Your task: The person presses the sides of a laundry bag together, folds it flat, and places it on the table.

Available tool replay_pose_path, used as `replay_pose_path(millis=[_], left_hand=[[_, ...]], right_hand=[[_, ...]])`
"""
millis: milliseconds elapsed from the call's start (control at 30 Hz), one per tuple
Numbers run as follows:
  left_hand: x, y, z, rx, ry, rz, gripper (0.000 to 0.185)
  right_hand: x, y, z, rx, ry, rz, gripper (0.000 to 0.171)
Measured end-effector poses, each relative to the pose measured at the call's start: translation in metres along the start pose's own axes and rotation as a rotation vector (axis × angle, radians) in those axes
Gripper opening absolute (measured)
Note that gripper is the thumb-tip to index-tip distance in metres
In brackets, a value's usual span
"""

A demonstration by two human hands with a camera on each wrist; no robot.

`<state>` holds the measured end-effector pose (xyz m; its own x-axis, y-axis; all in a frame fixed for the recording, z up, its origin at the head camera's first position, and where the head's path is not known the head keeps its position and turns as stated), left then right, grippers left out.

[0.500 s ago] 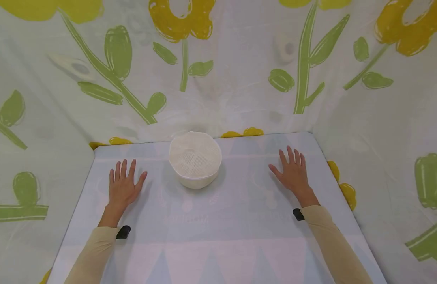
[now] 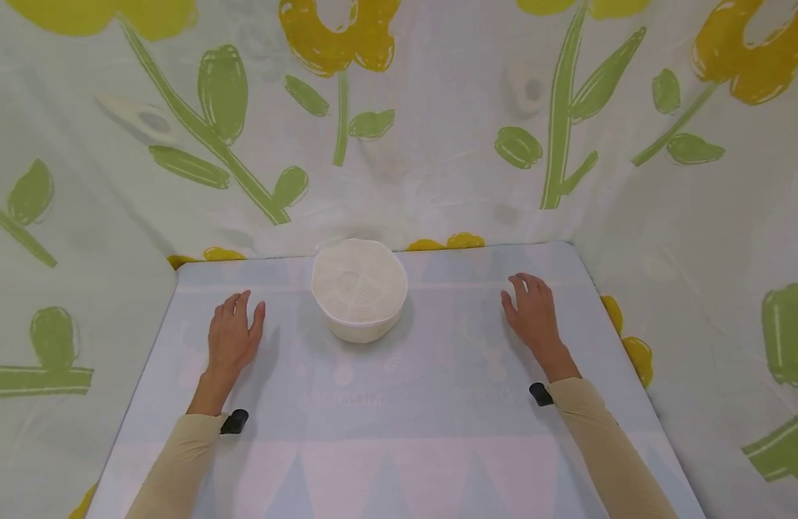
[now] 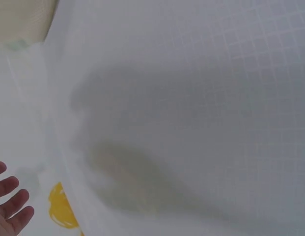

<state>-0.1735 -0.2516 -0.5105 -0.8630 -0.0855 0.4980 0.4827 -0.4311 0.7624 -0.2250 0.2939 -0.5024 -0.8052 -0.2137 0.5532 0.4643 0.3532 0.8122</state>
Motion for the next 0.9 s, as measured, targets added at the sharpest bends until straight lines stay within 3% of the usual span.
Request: replay_pose_path(millis=[133,333,533,900], left_hand=[[0.001,0.001,0.004,-0.036,0.014,0.02,0.042],[0.003,0.002,0.013,-0.111,0.112,-0.024,0.043],[0.007,0.001,0.025,-0.153,0.149,-0.046,0.045],[0.013,-0.001,0.038,-0.236,0.231,-0.047,0.049]], right_hand=[[0.003,-0.001,-0.003,0.057,-0.032,0.012,0.025],[0.007,-0.001,-0.009,0.122,-0.122,-0.022,0.022],[0.013,-0.003,-0.018,0.173,-0.18,-0.061,0.024],[0.018,-0.008,-0.031,0.278,-0.224,-0.078,0.026]])
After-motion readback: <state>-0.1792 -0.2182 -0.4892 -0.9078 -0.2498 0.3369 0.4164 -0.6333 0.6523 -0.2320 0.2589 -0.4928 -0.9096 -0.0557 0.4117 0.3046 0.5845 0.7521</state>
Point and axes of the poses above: each hand's wrist, its own x-axis towards the middle knuckle, its own y-axis out of the back of the hand, z = x × y, the point moved 4 cm from there along x, towards the middle knuckle, and after that the axes turned 4 degrees about -x, right-handed, at the moved point
